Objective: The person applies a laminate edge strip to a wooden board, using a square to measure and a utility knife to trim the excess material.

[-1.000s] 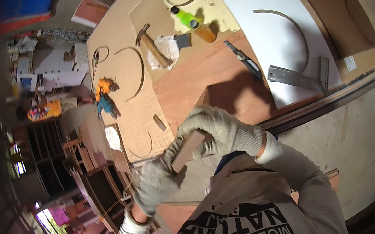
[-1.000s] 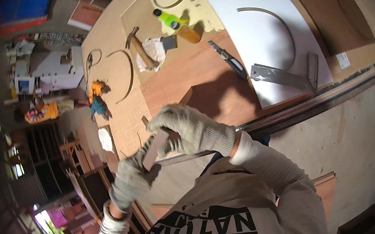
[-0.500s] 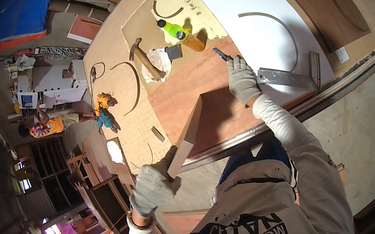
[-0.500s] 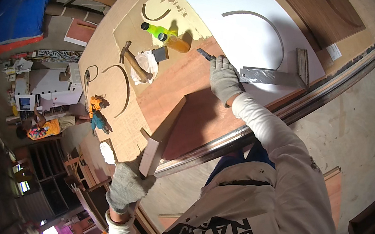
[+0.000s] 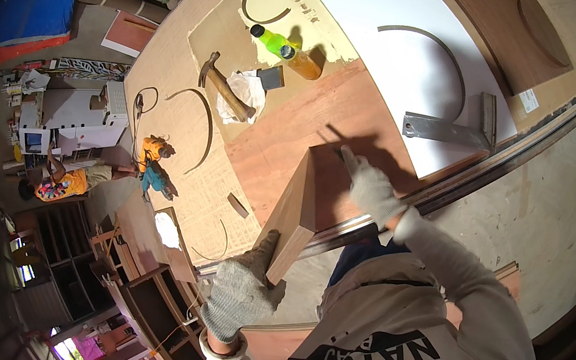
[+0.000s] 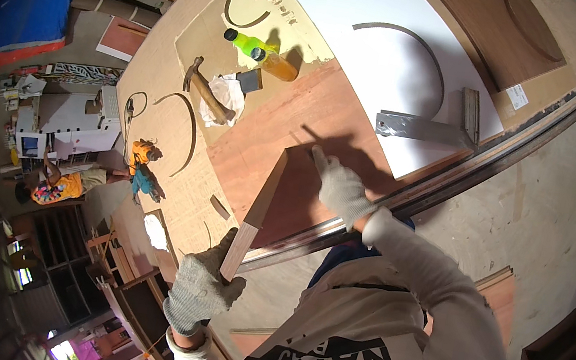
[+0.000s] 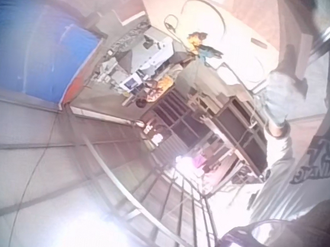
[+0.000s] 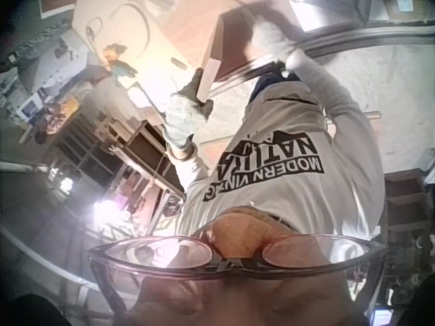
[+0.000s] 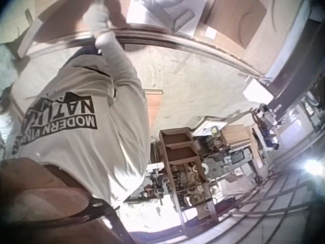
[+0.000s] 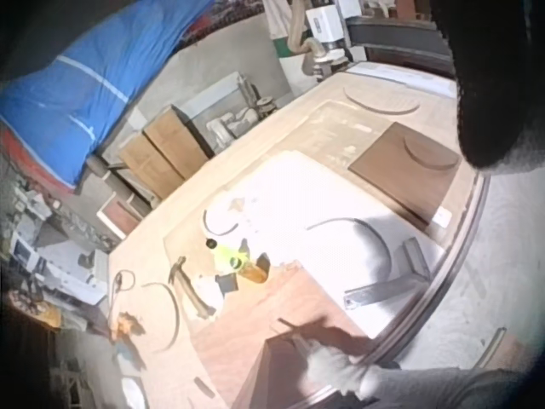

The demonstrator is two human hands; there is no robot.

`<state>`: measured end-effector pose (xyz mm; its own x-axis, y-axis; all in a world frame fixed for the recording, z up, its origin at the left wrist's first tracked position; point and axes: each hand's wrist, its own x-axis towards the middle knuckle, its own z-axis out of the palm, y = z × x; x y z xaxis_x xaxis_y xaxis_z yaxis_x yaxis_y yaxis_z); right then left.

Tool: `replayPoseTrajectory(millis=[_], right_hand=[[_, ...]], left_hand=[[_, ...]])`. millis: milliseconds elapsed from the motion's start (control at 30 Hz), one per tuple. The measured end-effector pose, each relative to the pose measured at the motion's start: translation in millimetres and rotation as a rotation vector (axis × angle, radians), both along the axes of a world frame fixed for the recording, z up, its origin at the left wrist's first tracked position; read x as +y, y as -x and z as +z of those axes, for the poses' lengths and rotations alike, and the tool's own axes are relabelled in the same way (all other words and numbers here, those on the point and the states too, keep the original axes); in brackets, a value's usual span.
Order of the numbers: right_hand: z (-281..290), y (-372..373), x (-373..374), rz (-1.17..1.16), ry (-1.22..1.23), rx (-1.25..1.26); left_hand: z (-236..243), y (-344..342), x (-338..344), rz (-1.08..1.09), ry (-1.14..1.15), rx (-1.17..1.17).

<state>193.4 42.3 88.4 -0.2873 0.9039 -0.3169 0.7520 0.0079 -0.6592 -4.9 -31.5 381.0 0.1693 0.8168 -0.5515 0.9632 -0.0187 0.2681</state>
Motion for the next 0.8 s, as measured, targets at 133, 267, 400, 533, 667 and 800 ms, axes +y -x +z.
replayPoseTrajectory(millis=[133, 267, 400, 533, 667, 800], right_hand=[[1, 9, -32, -0.01, -0.027, -0.02], [9, 11, -27, -0.167, 0.078, 0.058], [-5, 12, -28, -0.245, 0.092, 0.123], [-11, 19, -18, -0.261, 0.066, 0.108], [-17, 25, -19, -0.156, 0.114, 0.045], [-14, 32, -23, -0.083, 0.102, -0.007]], left_hand=[[2, 8, 8, 0.002, 0.014, -0.04], [3, 22, 18, -0.034, 0.036, -0.061], [0, 31, 35, -0.1, 0.04, -0.231], [-13, 12, 70, -0.184, 0.05, -0.511], [-23, 18, 85, -0.216, 0.1, -0.688], [-24, 18, 100, -0.19, 0.197, -0.677]])
